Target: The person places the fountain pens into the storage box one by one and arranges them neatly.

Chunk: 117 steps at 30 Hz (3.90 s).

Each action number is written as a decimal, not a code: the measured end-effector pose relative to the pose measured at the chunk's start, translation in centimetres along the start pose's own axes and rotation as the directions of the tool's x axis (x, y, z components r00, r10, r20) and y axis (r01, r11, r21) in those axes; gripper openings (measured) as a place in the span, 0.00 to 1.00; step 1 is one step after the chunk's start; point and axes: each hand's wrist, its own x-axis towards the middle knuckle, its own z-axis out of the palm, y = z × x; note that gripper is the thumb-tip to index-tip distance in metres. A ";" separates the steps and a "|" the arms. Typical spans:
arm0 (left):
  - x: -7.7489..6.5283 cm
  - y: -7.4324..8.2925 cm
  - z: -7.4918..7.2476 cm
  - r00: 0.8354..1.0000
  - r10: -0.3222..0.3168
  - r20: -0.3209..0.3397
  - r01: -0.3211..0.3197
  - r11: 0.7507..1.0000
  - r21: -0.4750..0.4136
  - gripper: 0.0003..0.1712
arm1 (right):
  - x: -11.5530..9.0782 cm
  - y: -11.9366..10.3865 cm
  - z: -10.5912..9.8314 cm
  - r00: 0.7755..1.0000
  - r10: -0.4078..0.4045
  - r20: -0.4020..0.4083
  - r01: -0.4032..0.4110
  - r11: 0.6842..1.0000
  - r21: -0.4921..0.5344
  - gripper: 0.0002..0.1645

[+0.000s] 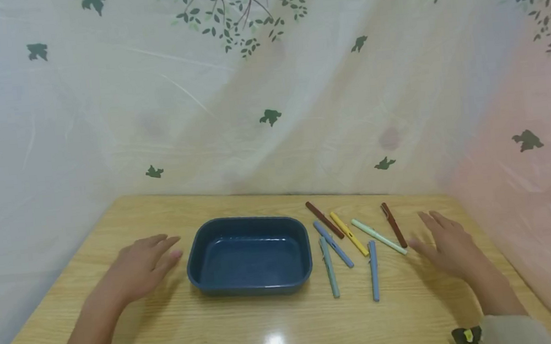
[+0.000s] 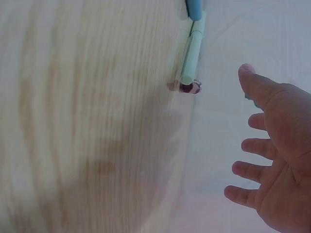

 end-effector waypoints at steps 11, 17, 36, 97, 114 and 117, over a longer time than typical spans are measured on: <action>1.4 0.8 0.7 1.000 -0.013 0.027 0.016 0.994 -0.104 0.31 | 2.1 -0.9 0.3 0.999 -0.013 0.047 0.008 0.994 0.112 0.46; 2.4 1.5 0.9 0.998 -0.015 0.061 0.028 0.973 -0.230 0.36 | 3.4 -1.2 0.9 0.997 0.004 0.078 -0.017 0.987 0.158 0.44; 5.3 1.5 1.2 0.999 -0.038 -0.014 0.030 0.932 -0.360 0.19 | 6.2 0.2 3.2 0.992 0.069 0.110 -0.094 0.965 0.244 0.35; 7.4 -1.3 1.6 0.950 -0.084 0.301 0.297 0.542 -0.786 0.24 | 10.6 1.0 1.9 0.938 0.173 0.301 -0.303 0.831 0.467 0.26; 7.5 -1.7 2.0 0.947 -0.088 0.309 0.309 0.520 -0.796 0.24 | 12.0 -2.2 -0.4 0.956 0.079 0.281 -0.232 0.792 0.565 0.29; 7.5 -1.8 2.1 0.945 -0.091 0.313 0.313 0.522 -0.794 0.24 | 12.3 -2.9 -0.4 0.958 0.072 0.278 -0.224 0.795 0.564 0.29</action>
